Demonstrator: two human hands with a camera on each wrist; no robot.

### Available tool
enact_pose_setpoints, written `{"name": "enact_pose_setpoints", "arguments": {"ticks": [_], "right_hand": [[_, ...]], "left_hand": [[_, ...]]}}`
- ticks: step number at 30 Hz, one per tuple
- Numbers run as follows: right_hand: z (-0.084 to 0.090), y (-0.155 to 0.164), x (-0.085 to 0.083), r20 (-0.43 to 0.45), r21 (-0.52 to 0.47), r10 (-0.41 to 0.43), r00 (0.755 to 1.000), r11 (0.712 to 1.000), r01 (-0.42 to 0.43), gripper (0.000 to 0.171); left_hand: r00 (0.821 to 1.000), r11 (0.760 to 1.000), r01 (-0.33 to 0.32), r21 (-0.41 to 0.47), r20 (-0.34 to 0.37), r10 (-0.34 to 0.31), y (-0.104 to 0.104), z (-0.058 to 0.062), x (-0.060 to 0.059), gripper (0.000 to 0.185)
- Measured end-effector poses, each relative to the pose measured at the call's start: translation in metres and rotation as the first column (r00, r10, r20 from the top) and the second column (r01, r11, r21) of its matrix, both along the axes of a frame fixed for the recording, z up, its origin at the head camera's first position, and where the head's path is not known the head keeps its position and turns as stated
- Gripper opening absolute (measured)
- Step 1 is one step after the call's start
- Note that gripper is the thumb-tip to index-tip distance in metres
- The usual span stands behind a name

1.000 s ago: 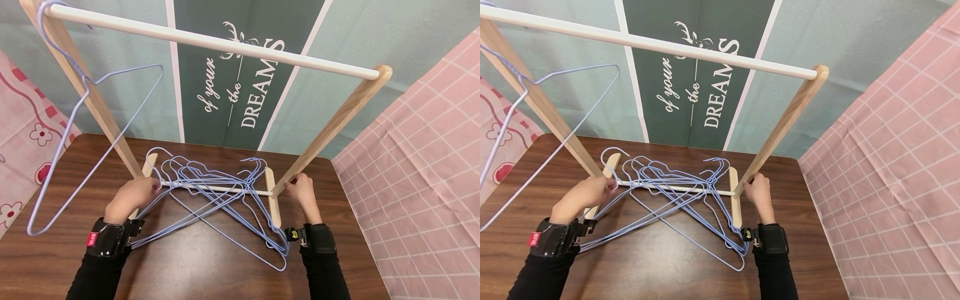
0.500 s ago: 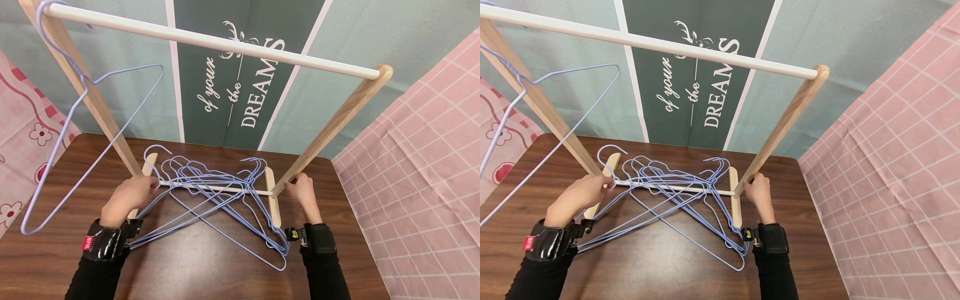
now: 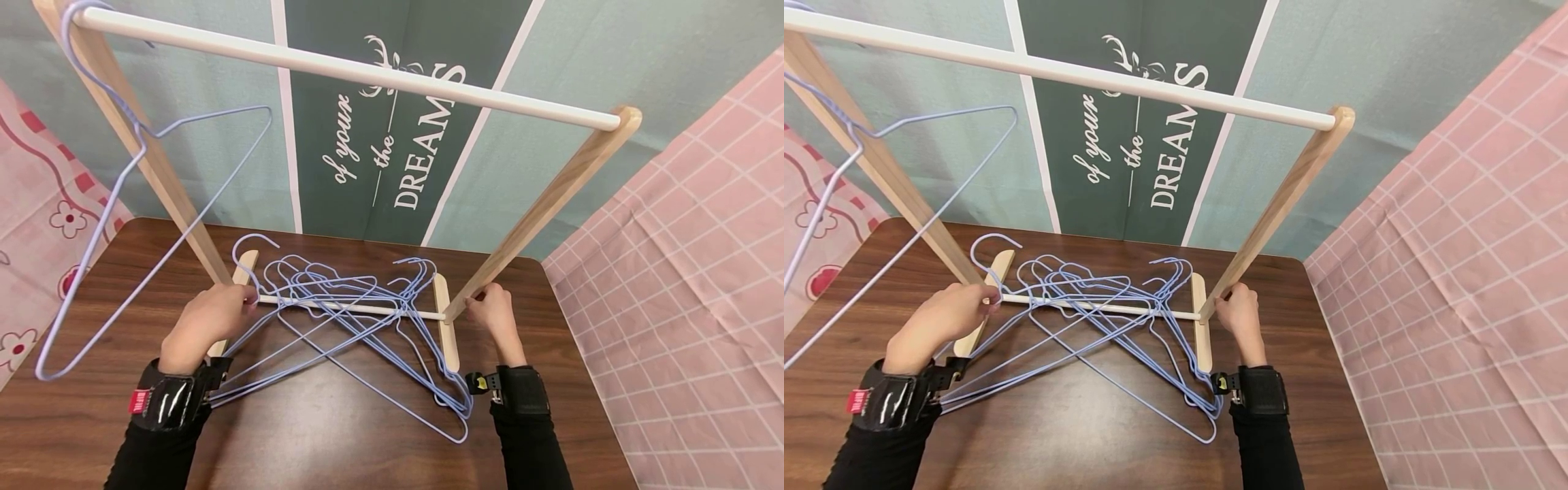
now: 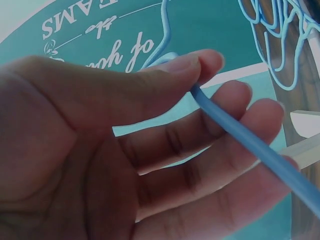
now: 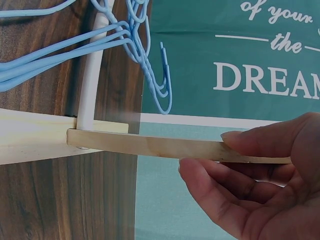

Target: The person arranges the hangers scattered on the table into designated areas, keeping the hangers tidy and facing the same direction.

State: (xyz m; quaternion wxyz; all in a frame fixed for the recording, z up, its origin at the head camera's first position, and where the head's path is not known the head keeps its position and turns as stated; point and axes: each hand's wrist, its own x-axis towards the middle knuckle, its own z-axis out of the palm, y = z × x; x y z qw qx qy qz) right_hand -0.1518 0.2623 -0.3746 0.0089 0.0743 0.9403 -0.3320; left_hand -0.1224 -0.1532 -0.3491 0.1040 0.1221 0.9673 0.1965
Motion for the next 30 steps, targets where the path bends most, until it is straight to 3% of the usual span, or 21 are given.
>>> {"name": "enact_pose_setpoints", "arguments": {"ticks": [4, 12, 18, 30], "right_hand": [[0.000, 0.000, 0.000, 0.003, -0.007, -0.002, 1.000, 1.000, 0.002, 0.020], [0.000, 0.000, 0.000, -0.001, 0.005, 0.003, 1.000, 1.000, -0.003, 0.020], [0.000, 0.000, 0.000, 0.004, 0.013, 0.001, 1.000, 1.000, -0.001, 0.019], [0.000, 0.000, 0.001, 0.004, 0.006, 0.003, 1.000, 1.000, -0.003, 0.020]], "left_hand": [[1.000, 1.000, -0.003, 0.003, -0.027, 0.003, 0.000, 0.000, 0.001, 0.020], [1.000, 1.000, -0.024, -0.003, -0.001, 0.024, -0.002, 0.004, 0.000, 0.018], [0.999, 1.000, -0.009, -0.005, -0.054, 0.009, -0.002, 0.005, 0.002, 0.020], [0.999, 0.999, -0.042, -0.021, -0.022, 0.041, -0.004, 0.013, 0.003, 0.018]]}}
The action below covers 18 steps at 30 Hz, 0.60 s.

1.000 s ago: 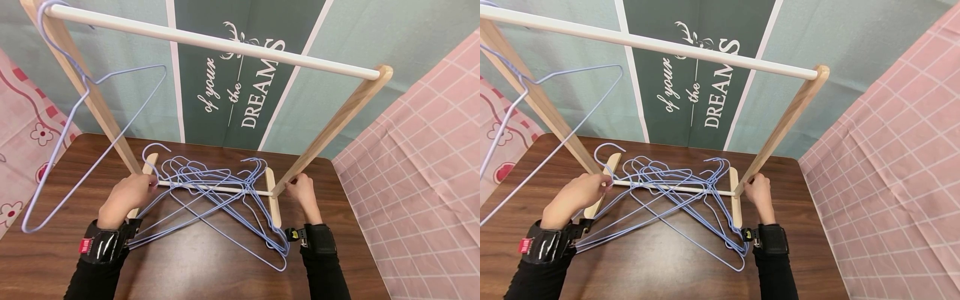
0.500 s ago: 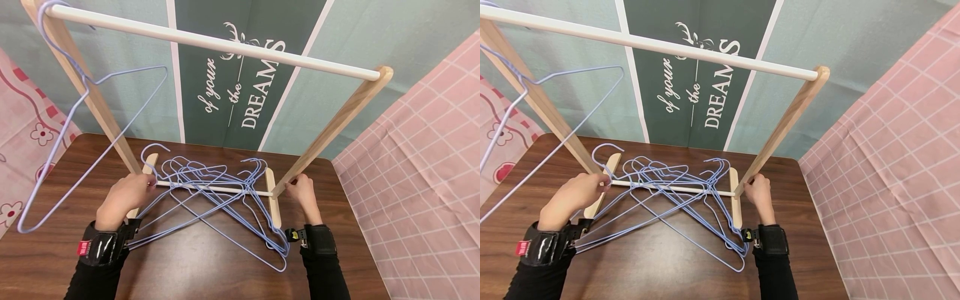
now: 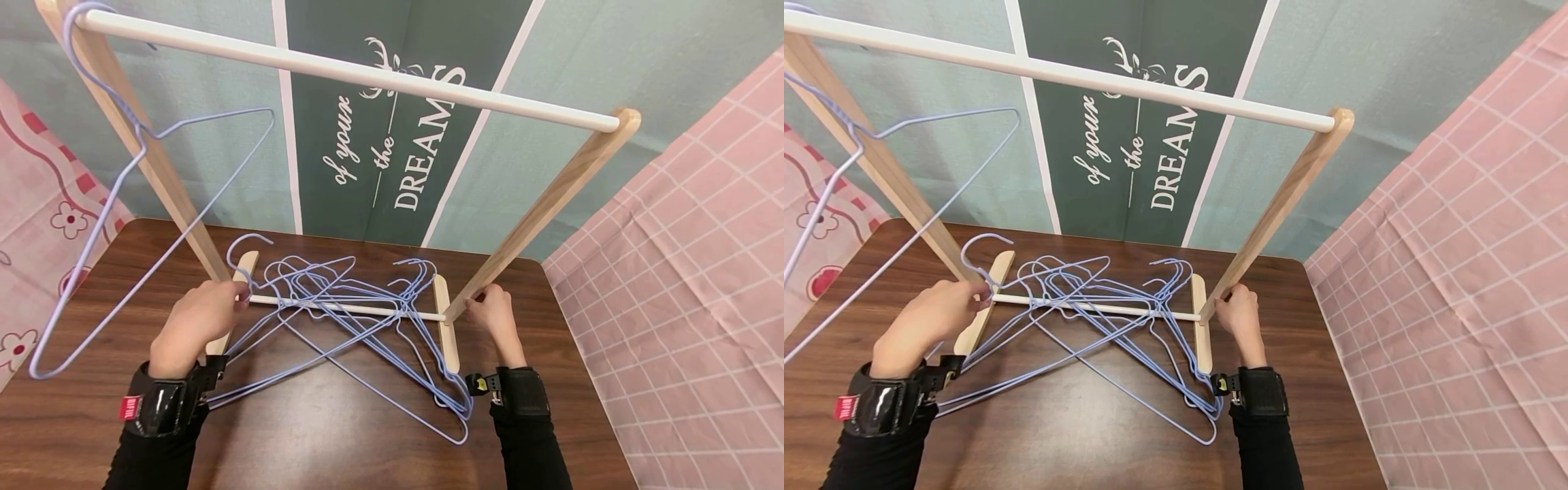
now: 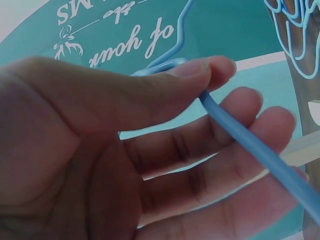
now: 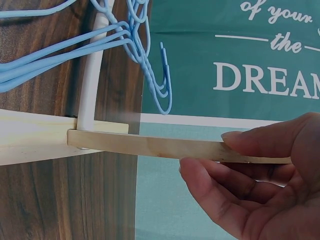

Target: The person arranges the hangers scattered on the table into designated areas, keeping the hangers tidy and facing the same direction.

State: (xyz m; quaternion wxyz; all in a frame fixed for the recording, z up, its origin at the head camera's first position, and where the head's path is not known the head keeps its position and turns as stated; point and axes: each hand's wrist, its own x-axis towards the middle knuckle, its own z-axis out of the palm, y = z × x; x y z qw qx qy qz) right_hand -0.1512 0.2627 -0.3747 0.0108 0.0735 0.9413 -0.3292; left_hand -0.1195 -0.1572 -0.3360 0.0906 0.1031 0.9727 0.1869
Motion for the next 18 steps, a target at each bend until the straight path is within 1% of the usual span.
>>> {"name": "enact_pose_setpoints", "arguments": {"ticks": [6, 11, 18], "right_hand": [[0.000, 0.000, 0.000, 0.003, -0.005, 0.000, 1.000, 1.000, 0.000, 0.020], [0.001, 0.000, 0.000, 0.009, -0.016, -0.001, 1.000, 1.000, 0.002, 0.021], [0.001, 0.000, 0.000, 0.004, -0.020, -0.002, 1.000, 1.000, 0.002, 0.022]], "left_hand": [[1.000, 1.000, -0.024, 0.001, -0.004, 0.024, -0.001, 0.003, 0.000, 0.018], [0.999, 0.999, -0.049, 0.000, 0.002, 0.049, -0.002, 0.009, 0.001, 0.016], [0.998, 0.998, -0.068, 0.005, -0.006, 0.068, -0.004, 0.018, 0.005, 0.022]]}}
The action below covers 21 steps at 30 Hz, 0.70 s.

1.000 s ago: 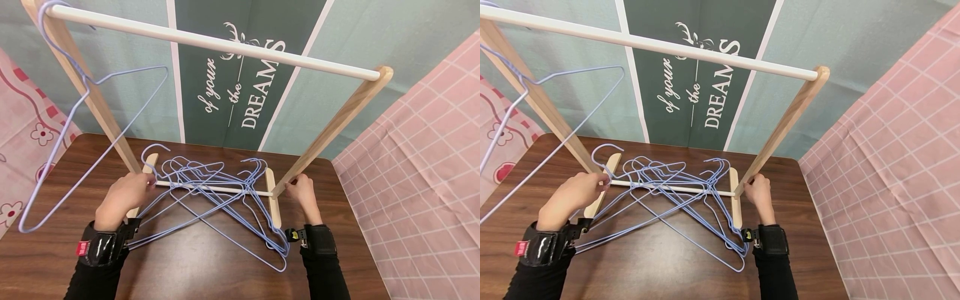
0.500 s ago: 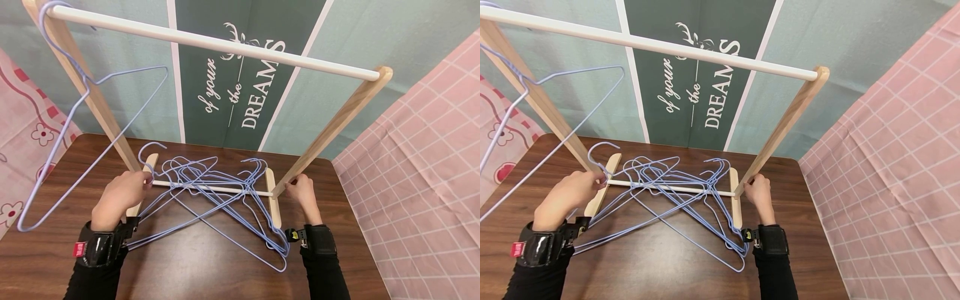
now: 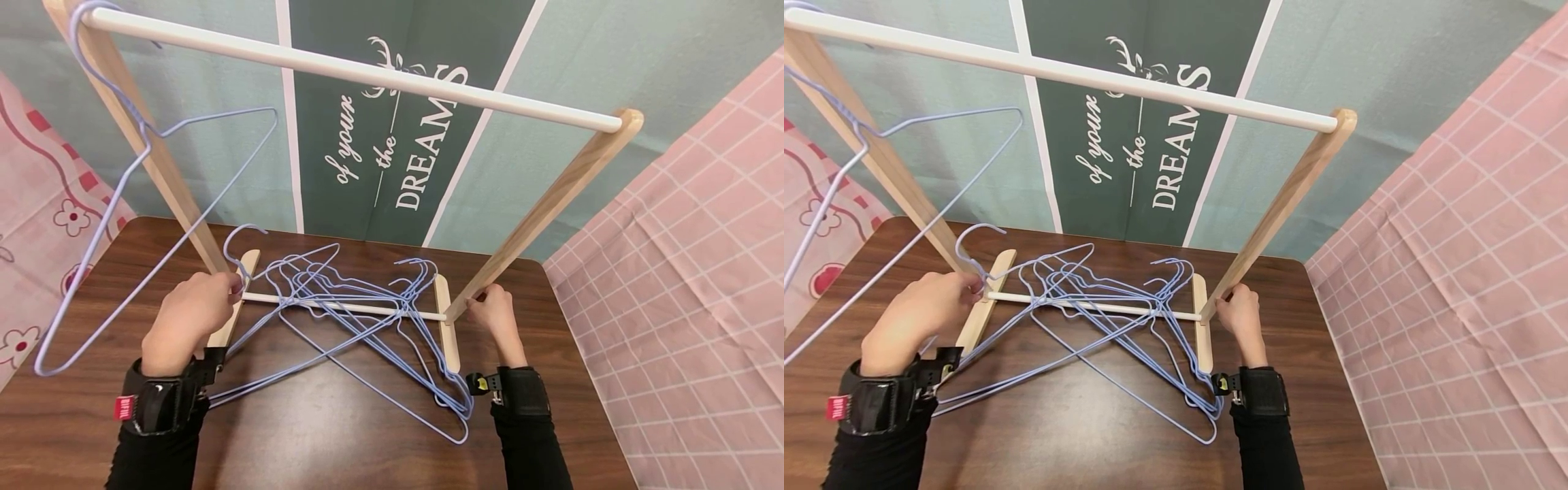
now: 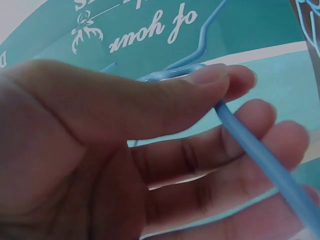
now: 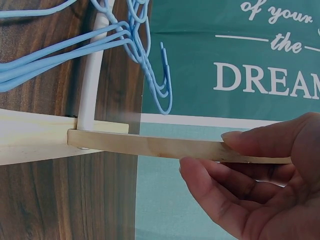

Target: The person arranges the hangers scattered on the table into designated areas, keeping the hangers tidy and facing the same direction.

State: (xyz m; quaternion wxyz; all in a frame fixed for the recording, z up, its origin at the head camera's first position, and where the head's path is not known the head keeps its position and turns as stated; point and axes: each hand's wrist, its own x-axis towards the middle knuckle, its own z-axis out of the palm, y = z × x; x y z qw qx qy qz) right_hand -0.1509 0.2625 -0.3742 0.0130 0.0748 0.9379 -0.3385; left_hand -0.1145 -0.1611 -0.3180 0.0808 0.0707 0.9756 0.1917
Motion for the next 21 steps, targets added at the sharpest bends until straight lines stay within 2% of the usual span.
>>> {"name": "enact_pose_setpoints", "arguments": {"ticks": [8, 15, 21], "right_hand": [[0.000, 0.000, 0.000, 0.005, -0.002, -0.003, 1.000, 1.000, 0.003, 0.023], [0.001, 0.000, 0.000, 0.006, -0.002, -0.004, 1.000, 1.000, 0.004, 0.023], [0.000, 0.000, 0.000, 0.004, -0.002, -0.002, 1.000, 1.000, 0.002, 0.023]], "left_hand": [[0.999, 0.999, -0.038, -0.002, -0.004, 0.038, -0.001, 0.012, 0.003, 0.016], [0.995, 0.998, -0.063, -0.023, -0.075, 0.061, 0.000, 0.027, 0.006, 0.013], [0.992, 0.998, -0.054, -0.021, -0.120, 0.051, 0.001, 0.038, 0.007, 0.013]]}}
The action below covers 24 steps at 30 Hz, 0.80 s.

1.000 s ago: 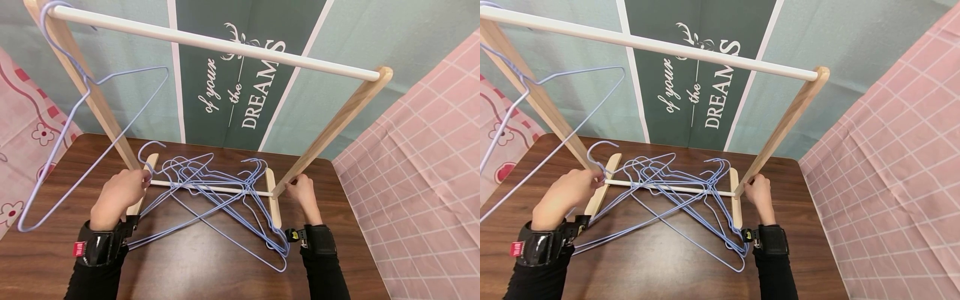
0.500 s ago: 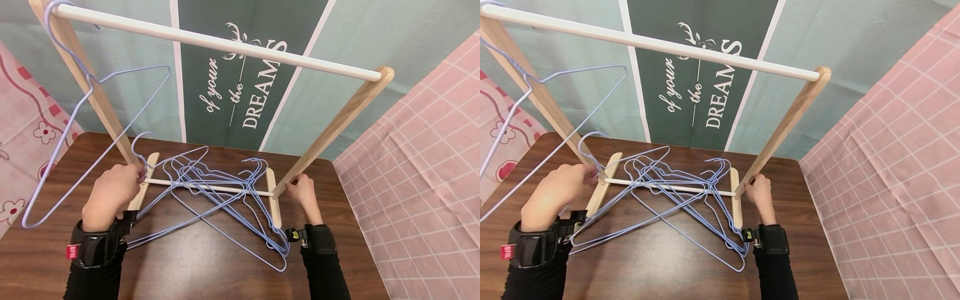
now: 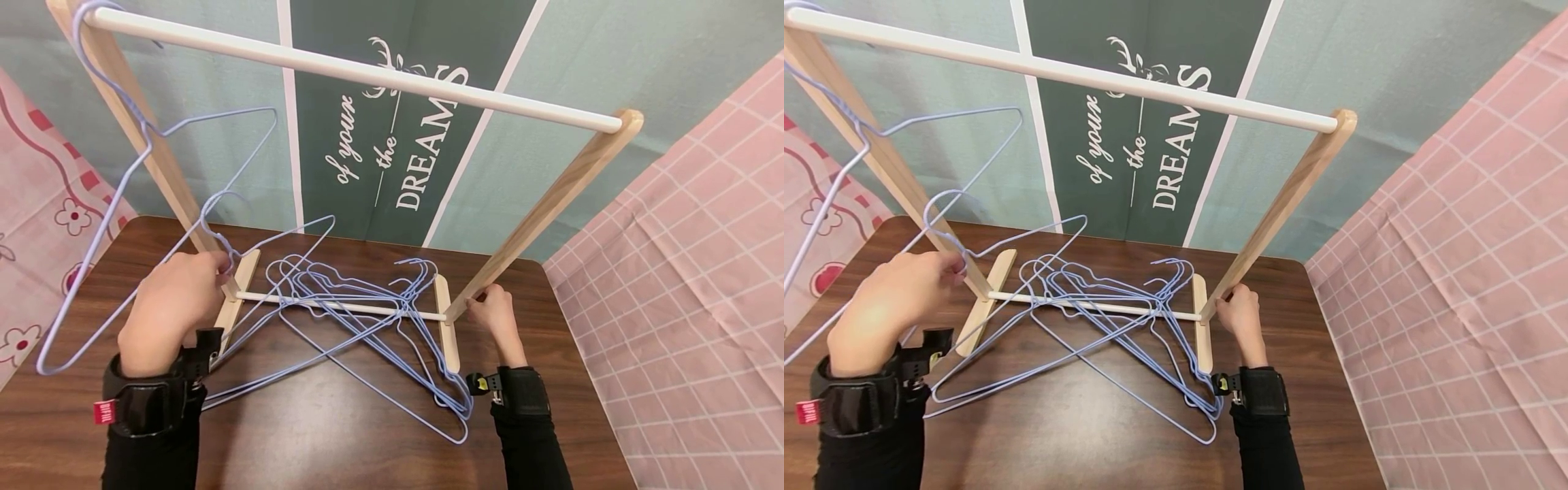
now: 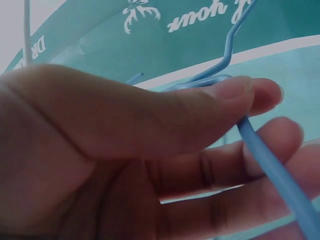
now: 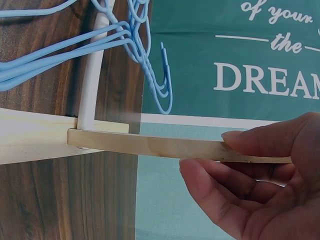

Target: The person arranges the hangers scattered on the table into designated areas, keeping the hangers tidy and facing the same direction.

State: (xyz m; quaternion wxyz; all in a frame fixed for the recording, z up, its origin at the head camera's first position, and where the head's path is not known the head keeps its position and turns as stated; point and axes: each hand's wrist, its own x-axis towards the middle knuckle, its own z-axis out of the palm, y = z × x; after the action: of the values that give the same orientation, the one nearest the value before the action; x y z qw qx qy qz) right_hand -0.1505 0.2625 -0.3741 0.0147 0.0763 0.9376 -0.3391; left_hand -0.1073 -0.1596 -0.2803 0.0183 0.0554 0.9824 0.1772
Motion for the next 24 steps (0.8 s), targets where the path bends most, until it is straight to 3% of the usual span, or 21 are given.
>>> {"name": "enact_pose_setpoints", "arguments": {"ticks": [12, 16, 24], "right_hand": [[-0.001, 0.000, -0.001, -0.009, 0.034, 0.012, 1.000, 0.999, -0.012, 0.020], [-0.001, 0.000, -0.001, -0.010, 0.031, 0.013, 1.000, 0.999, -0.013, 0.020], [0.001, -0.001, 0.001, -0.005, 0.036, 0.012, 1.000, 0.999, -0.012, 0.020]], "left_hand": [[0.998, 1.000, -0.024, -0.001, -0.060, 0.024, -0.002, 0.026, -0.001, 0.012], [0.998, 1.000, -0.028, -0.010, -0.056, 0.027, -0.004, 0.033, -0.002, 0.013], [0.992, 0.999, -0.034, -0.024, -0.120, 0.031, -0.011, 0.043, -0.003, 0.012]]}}
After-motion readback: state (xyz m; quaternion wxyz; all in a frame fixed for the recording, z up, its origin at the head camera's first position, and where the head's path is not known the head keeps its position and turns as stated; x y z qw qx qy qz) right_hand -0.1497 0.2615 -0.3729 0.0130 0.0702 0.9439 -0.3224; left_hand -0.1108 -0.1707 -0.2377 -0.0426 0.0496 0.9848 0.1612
